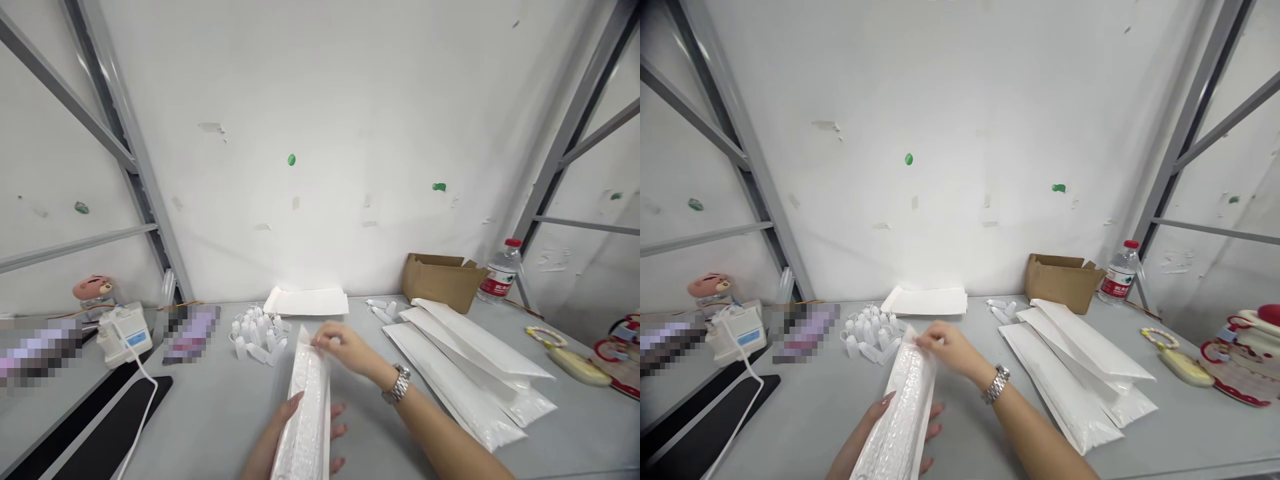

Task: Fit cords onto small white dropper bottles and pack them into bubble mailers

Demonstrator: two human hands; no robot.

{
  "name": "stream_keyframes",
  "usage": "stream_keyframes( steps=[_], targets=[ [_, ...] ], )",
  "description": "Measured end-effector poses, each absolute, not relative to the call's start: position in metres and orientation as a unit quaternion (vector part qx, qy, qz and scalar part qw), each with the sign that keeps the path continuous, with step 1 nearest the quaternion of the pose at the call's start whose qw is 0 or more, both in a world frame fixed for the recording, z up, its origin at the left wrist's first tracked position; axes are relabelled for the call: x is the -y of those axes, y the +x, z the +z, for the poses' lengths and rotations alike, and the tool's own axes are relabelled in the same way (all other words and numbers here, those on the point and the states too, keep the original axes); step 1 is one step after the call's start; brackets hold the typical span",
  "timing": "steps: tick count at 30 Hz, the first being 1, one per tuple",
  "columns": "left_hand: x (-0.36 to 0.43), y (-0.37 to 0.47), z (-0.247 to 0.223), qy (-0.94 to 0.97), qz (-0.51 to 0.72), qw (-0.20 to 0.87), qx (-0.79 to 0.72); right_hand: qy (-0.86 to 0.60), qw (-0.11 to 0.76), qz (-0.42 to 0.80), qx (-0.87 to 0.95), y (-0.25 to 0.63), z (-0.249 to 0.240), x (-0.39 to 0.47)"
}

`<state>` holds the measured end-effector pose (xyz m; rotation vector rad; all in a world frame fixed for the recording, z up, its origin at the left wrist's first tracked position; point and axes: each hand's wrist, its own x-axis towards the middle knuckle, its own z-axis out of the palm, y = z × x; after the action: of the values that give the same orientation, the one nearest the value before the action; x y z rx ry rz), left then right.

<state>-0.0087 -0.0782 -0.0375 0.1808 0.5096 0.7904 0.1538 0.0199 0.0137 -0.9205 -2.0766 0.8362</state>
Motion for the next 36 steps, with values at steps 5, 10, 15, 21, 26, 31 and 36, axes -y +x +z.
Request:
stream_keyframes(
  steps=[5, 10, 15, 21, 26, 31, 36],
  targets=[
    [0.075, -0.012, -0.032, 0.064, 0.444, 0.849, -0.279, -0.679, 0.312, -0.001, 0.664, 0.209, 0.001, -0.065],
    [0.073, -0.016, -0.037, 0.091, 0.433, 0.873, -0.206, -0.740, 0.270, -0.024, 0.615, 0.243, -0.026, -0.081],
    [0.074, -0.015, -0.042, 0.102, 0.426, 0.875, -0.207, -0.730, 0.296, 0.011, 0.615, 0.243, -0.028, -0.084],
    [0.073, -0.007, -0.045, 0.137, 0.430, 0.865, -0.220, -0.641, 0.401, 0.133, 0.641, 0.221, 0.002, -0.077],
    [0.077, -0.006, -0.044, 0.167, 0.383, 0.876, -0.243, -0.263, 0.520, 0.523, 0.622, 0.173, 0.020, -0.035],
    [0.080, -0.007, -0.044, 0.194, 0.391, 0.877, -0.200, -0.301, 0.465, 0.527, 0.645, 0.145, 0.017, -0.011],
    [0.078, -0.008, -0.047, 0.177, 0.421, 0.860, -0.226, -0.325, 0.387, 0.490, 0.711, 0.139, 0.009, -0.004]
  ],
)
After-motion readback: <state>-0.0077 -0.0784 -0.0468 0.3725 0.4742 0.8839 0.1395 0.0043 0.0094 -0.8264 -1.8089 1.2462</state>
